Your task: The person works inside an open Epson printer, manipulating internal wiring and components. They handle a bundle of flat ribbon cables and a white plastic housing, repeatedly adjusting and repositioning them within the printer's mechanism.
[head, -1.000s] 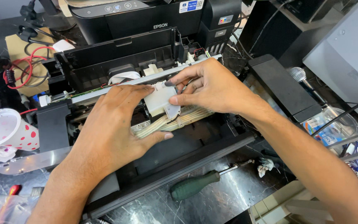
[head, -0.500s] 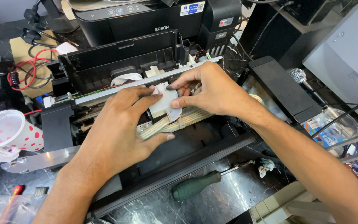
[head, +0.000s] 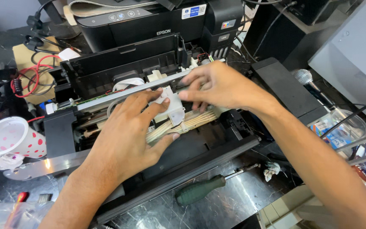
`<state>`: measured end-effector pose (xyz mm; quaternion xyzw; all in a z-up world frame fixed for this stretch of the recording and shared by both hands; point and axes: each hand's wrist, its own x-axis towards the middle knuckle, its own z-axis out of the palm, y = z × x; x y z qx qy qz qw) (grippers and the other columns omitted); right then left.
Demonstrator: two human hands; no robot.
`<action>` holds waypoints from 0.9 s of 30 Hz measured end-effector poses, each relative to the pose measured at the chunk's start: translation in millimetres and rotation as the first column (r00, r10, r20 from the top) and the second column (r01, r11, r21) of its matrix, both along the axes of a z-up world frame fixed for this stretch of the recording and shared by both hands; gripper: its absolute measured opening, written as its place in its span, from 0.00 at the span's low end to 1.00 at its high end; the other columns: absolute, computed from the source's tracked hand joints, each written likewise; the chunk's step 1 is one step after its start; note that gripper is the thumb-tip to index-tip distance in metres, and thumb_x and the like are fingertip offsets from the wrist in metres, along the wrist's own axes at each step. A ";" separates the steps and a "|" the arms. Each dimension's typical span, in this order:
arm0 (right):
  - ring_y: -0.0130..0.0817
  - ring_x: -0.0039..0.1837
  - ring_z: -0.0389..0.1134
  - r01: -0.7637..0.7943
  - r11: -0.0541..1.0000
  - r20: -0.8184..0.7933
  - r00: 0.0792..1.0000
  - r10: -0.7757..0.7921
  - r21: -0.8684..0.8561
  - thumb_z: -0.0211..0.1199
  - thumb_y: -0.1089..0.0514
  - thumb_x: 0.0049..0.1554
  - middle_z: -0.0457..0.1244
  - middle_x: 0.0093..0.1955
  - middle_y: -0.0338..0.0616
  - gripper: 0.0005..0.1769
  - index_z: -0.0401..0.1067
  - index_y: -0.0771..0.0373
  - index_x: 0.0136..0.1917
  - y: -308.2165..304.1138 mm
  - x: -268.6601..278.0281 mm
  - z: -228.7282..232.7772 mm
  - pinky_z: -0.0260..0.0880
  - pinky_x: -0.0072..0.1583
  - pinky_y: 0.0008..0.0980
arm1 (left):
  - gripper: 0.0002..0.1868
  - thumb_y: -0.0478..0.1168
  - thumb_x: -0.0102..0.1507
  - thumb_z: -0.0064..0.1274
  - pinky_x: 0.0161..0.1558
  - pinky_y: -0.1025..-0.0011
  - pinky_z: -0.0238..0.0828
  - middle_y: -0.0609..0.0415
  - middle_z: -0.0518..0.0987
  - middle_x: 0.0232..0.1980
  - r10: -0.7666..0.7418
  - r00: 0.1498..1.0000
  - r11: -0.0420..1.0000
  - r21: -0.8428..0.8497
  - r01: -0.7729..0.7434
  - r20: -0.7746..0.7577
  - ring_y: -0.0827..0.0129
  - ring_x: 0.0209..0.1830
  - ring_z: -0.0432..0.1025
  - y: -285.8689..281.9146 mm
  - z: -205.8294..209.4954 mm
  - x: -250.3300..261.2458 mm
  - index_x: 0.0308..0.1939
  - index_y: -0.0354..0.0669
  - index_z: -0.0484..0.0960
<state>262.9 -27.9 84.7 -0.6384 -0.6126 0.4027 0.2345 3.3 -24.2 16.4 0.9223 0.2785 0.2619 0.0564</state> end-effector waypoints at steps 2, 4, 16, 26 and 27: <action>0.32 0.45 0.84 0.012 0.996 0.015 1.000 -0.011 -0.094 0.75 0.49 0.62 0.77 0.45 0.41 0.37 0.77 0.64 0.80 0.1 -3.6 -1.0 0.87 0.47 0.29 | 0.34 0.56 0.63 0.73 0.70 0.41 0.71 0.40 0.79 0.78 -0.008 1.000 1.000 0.002 0.008 0.001 0.41 0.76 0.72 0.2 0.3 1.9 0.68 0.43 0.85; 0.31 0.43 0.81 0.015 0.987 -0.031 0.999 -0.020 -0.162 0.76 0.51 0.64 0.79 0.43 0.47 0.15 0.86 0.65 0.57 2.0 -9.0 -3.6 0.87 0.48 0.27 | 0.36 0.55 0.62 0.74 0.68 0.41 0.73 0.41 0.80 0.76 0.009 1.000 1.000 0.026 -0.009 0.012 0.42 0.77 0.73 0.0 -0.7 2.1 0.69 0.44 0.85; 0.44 0.53 0.85 -0.083 0.940 -0.172 0.985 0.026 -0.330 0.73 0.55 0.65 0.79 0.48 0.64 0.14 0.83 0.70 0.53 22.8 7.6 -8.6 0.90 0.59 0.33 | 0.28 0.53 0.65 0.71 0.63 0.44 0.76 0.42 0.84 0.69 0.048 0.999 0.998 0.036 -0.048 -0.003 0.42 0.67 0.77 4.2 2.5 10.9 0.61 0.39 0.88; 0.36 0.51 0.86 -0.029 0.948 -0.032 0.999 0.020 -0.318 0.76 0.43 0.59 0.80 0.45 0.54 0.20 0.81 0.64 0.46 12.0 -7.4 2.8 0.90 0.56 0.29 | 0.24 0.51 0.63 0.74 0.63 0.42 0.77 0.44 0.83 0.65 0.032 0.999 0.999 0.031 -0.032 -0.006 0.42 0.67 0.76 6.6 0.3 13.5 0.59 0.43 0.91; 0.38 0.51 0.86 -0.021 0.946 -0.039 0.999 0.009 -0.323 0.76 0.44 0.59 0.80 0.45 0.56 0.20 0.81 0.65 0.45 11.1 -8.9 4.5 0.90 0.56 0.30 | 0.29 0.52 0.61 0.76 0.64 0.43 0.77 0.42 0.82 0.67 0.032 0.999 0.999 0.038 -0.031 -0.027 0.42 0.68 0.76 7.0 -0.9 13.0 0.61 0.43 0.90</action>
